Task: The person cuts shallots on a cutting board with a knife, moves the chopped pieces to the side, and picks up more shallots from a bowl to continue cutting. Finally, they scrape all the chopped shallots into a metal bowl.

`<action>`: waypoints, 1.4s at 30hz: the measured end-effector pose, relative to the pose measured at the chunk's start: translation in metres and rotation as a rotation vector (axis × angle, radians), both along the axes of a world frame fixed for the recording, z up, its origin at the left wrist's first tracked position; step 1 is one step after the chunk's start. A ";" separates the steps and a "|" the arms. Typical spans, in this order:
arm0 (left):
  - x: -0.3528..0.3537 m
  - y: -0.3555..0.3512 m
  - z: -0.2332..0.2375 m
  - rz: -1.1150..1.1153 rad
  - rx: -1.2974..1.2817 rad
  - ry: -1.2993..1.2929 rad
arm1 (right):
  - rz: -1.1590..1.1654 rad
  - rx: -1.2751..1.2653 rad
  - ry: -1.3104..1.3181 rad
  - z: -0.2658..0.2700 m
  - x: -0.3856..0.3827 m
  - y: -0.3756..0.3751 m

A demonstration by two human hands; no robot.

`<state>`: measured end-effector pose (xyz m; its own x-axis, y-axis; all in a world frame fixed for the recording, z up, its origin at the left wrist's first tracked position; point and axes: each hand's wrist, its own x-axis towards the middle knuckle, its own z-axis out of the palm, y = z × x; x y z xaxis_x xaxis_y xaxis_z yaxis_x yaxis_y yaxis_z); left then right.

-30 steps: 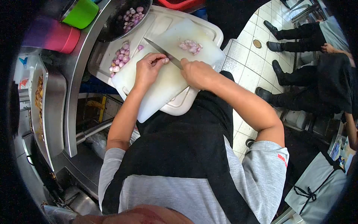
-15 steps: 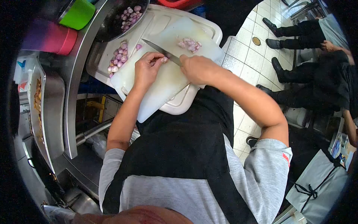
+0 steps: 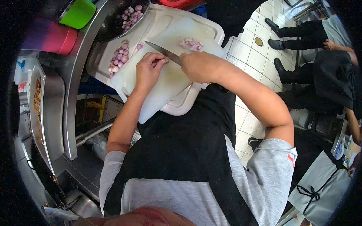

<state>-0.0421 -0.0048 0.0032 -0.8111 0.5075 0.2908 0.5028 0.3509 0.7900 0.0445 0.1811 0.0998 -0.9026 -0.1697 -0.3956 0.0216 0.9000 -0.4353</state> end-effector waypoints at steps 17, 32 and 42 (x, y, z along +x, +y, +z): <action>0.000 -0.001 -0.002 0.009 -0.010 0.007 | -0.135 -0.017 0.049 -0.034 0.011 -0.017; 0.010 -0.005 0.001 -0.106 -0.138 0.296 | -0.061 0.048 0.166 -0.048 0.018 0.004; 0.006 -0.006 0.000 -0.081 -0.127 0.196 | -0.071 0.135 0.240 -0.050 0.023 -0.018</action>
